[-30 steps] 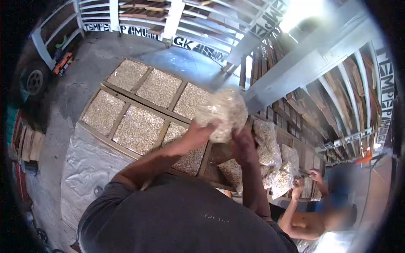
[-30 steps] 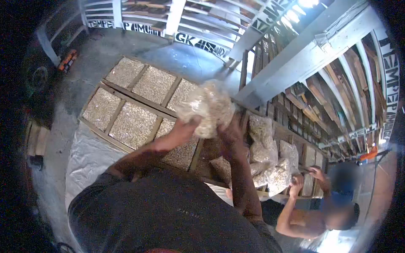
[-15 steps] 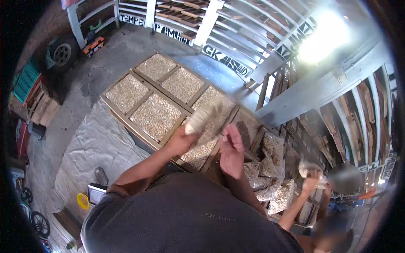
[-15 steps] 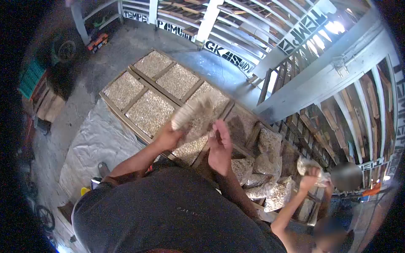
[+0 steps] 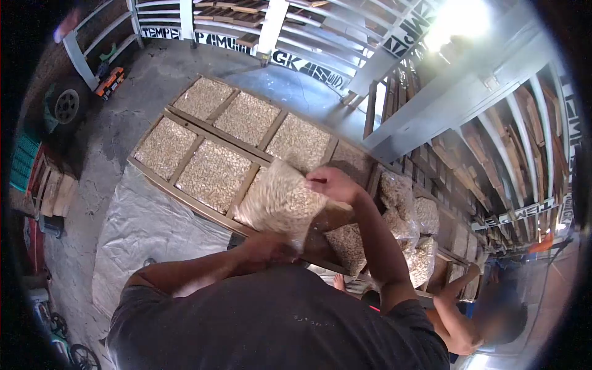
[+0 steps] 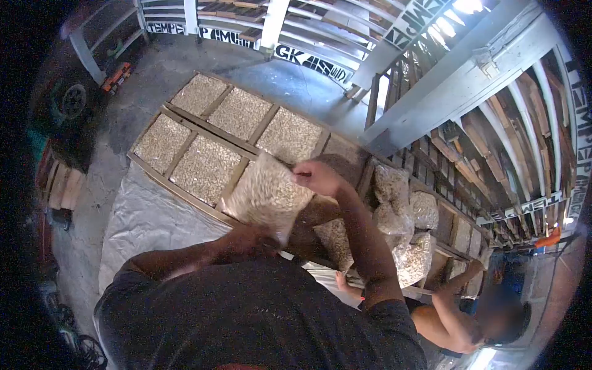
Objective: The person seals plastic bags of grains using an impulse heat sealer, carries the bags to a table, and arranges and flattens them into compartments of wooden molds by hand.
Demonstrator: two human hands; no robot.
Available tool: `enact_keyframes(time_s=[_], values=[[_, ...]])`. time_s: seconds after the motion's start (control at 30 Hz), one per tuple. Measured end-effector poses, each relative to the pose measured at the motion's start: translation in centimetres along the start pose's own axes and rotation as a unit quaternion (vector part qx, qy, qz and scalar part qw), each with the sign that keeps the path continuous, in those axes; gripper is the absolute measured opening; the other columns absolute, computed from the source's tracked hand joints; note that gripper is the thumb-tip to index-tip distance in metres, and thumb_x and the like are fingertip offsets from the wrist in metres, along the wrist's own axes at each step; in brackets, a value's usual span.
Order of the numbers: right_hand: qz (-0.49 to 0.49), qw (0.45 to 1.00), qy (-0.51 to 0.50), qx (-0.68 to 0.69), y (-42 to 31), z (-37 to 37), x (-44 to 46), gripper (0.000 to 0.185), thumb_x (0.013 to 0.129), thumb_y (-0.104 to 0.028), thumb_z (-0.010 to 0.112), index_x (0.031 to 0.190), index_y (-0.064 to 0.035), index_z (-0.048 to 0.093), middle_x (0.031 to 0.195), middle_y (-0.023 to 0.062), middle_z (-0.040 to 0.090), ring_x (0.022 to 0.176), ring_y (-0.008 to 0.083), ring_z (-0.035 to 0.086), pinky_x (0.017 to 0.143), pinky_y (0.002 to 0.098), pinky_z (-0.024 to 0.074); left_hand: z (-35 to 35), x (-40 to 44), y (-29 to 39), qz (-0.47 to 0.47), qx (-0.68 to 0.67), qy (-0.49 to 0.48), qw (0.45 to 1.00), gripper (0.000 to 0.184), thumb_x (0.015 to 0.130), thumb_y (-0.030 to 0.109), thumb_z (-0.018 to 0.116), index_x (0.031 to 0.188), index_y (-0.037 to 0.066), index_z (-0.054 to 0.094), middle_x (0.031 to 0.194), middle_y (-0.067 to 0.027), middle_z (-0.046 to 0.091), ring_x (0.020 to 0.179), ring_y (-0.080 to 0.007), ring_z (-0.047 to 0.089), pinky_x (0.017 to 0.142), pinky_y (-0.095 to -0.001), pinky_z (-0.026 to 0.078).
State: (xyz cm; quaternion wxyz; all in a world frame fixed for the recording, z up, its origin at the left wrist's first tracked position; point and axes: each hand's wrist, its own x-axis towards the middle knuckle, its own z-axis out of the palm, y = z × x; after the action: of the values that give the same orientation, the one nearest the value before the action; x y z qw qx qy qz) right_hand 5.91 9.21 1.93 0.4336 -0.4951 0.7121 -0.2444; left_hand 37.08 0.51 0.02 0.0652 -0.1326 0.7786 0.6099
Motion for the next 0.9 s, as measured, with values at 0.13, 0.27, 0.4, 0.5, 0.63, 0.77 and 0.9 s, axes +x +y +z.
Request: enact_keyframes(time_s=[0.13, 0.27, 0.4, 0.5, 0.63, 0.77, 0.9], values=[[-0.021, 0.991, 0.118, -0.055, 2.9, 1.8, -3.4, 0.029, 0.1, -0.016, 0.067, 0.128, -0.0066, 0.065, 0.109, 0.0158, 0.071, 0.103, 0.0295, 0.068, 0.093, 0.0453, 0.053, -4.3, 2.5, -2.0, 0.014, -0.104, 0.078, 0.991, 0.035, 0.089, 0.0, 0.064, 0.122, 0.006, 0.072, 0.117, -0.0176, 0.074, 0.098, -0.0273, 0.075, 0.087, -0.0409, 0.06], [-0.089, 0.959, 0.228, -0.139, 3.9, 2.9, -4.3, 0.02, 0.097, -0.016, 0.069, 0.114, -0.0041, 0.072, 0.107, 0.0175, 0.072, 0.099, 0.0348, 0.069, 0.086, 0.0445, 0.0537, -11.3, 6.4, -1.0, 0.197, 0.431, 0.198, 0.858, 0.037, 0.088, 0.006, 0.065, 0.125, 0.007, 0.066, 0.116, -0.0207, 0.067, 0.106, -0.0384, 0.067, 0.091, -0.0465, 0.057], [-0.009, 0.951, 0.301, -0.072, 2.9, 6.2, -4.8, 0.023, 0.095, -0.018, 0.07, 0.114, -0.0064, 0.074, 0.109, 0.0194, 0.073, 0.099, 0.0395, 0.07, 0.088, 0.0447, 0.0544, -9.0, 7.5, -1.2, 0.115, 0.373, 0.23, 0.891, 0.016, 0.094, 0.014, 0.063, 0.102, 0.0, 0.063, 0.101, -0.0221, 0.066, 0.096, -0.0434, 0.066, 0.086, -0.0501, 0.056], [-0.056, 0.917, 0.385, -0.084, 1.4, 10.6, -6.4, 0.028, 0.095, -0.022, 0.069, 0.116, -0.004, 0.071, 0.108, 0.0216, 0.072, 0.1, 0.0386, 0.07, 0.089, 0.0451, 0.0535, -6.9, 6.2, -1.0, -0.006, 0.329, 0.184, 0.926, 0.023, 0.098, 0.019, 0.06, 0.108, -0.001, 0.062, 0.102, -0.0271, 0.064, 0.097, -0.0463, 0.067, 0.085, -0.0533, 0.056], [0.007, 0.928, 0.359, -0.095, -1.1, 11.9, -6.7, 0.042, 0.095, -0.03, 0.068, 0.124, 0.0008, 0.066, 0.12, 0.0253, 0.068, 0.112, 0.0425, 0.065, 0.1, 0.0477, 0.049, -2.1, 6.5, 0.9, -0.059, 0.393, 0.218, 0.892, 0.036, 0.099, 0.026, 0.059, 0.122, -0.002, 0.057, 0.105, -0.0317, 0.065, 0.105, -0.0498, 0.064, 0.089, -0.0546, 0.053], [0.099, 0.92, 0.367, 0.097, 1.5, 6.3, -4.3, 0.039, 0.095, -0.024, 0.066, 0.123, 0.003, 0.065, 0.122, 0.0288, 0.067, 0.115, 0.0464, 0.064, 0.101, 0.0512, 0.0495, -2.4, 14.7, 2.6, 0.072, 0.207, 0.22, 0.95, 0.034, 0.099, 0.025, 0.061, 0.116, -0.005, 0.06, 0.114, -0.0325, 0.065, 0.109, -0.0512, 0.062, 0.094, -0.0541, 0.051], [0.088, 0.879, 0.469, -0.023, 3.0, -4.2, -5.6, 0.033, 0.096, -0.017, 0.064, 0.122, 0.0032, 0.065, 0.114, 0.0286, 0.069, 0.106, 0.0452, 0.067, 0.093, 0.0506, 0.0517, -0.3, 25.4, 9.8, 0.126, 0.22, 0.294, 0.922, 0.038, 0.102, 0.027, 0.057, 0.118, -0.006, 0.062, 0.114, -0.0323, 0.067, 0.106, -0.0484, 0.065, 0.094, -0.0521, 0.051]])
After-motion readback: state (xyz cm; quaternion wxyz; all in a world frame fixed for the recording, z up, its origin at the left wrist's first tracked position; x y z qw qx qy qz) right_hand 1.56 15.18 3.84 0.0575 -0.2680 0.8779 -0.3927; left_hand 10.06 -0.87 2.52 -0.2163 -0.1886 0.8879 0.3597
